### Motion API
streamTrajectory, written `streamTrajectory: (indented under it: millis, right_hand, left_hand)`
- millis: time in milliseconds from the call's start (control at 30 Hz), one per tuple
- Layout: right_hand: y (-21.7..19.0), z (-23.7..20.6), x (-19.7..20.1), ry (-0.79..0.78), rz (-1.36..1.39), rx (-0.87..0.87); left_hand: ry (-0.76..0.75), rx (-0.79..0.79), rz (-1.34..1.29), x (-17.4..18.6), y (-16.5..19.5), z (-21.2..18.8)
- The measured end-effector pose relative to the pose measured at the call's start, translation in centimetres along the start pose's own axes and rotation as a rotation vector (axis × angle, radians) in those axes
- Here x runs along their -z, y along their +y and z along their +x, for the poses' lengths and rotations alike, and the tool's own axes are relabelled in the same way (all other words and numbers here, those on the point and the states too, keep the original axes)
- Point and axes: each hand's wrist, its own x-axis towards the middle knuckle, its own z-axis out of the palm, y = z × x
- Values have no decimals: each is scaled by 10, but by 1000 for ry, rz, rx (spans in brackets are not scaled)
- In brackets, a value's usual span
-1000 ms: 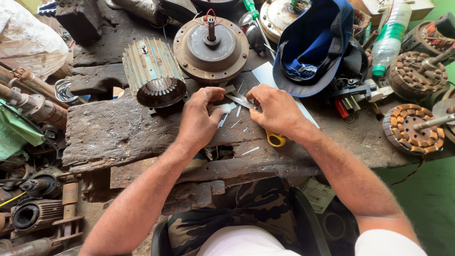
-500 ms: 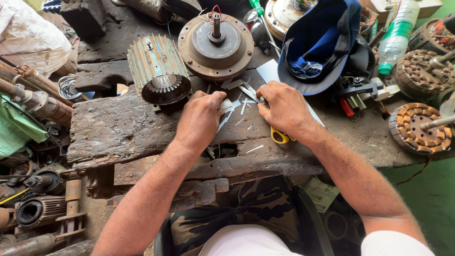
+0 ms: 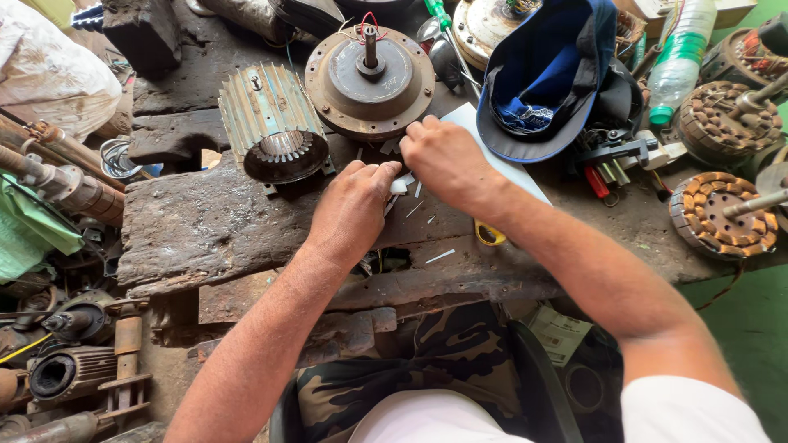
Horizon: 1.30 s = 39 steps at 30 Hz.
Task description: The person handles small white plastic strips and a motor stator on a cluttered workbench. They pick up and fold the strips, then place them into slots on the stator. A blue cap is moved aside to access the workspace.
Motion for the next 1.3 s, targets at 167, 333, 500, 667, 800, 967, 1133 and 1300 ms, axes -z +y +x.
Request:
streamTrajectory:
  millis: [167, 333, 500, 667, 800, 967, 1133, 1300]
  right_hand:
    - [-10, 1, 1, -52, -159, 41]
    - [-6, 5, 1, 44, -126, 77]
    - [-2, -3, 3, 192, 29, -2]
    - [3, -16, 11, 228, 602, -299]
    - [5, -15, 11, -1, 1007, -437]
    - [-6, -16, 0, 99, 950, -264]
    - [-7, -16, -4, 5, 972, -253]
    - [-8, -13, 3, -32, 967, -131]
  left_hand:
    - [-24, 13, -35, -1, -1, 0]
    - [-59, 20, 12, -7, -5, 3]
    - [-118, 61, 19, -7, -6, 5]
    - [-44, 107, -115, -4, -5, 1]
    - [-95, 231, -173, -2, -8, 5]
    - [-25, 260, -393, 4, -14, 10]
    - [-59, 297, -449, 7, -10, 9]
    - [-14, 236, -415, 7, -11, 9]
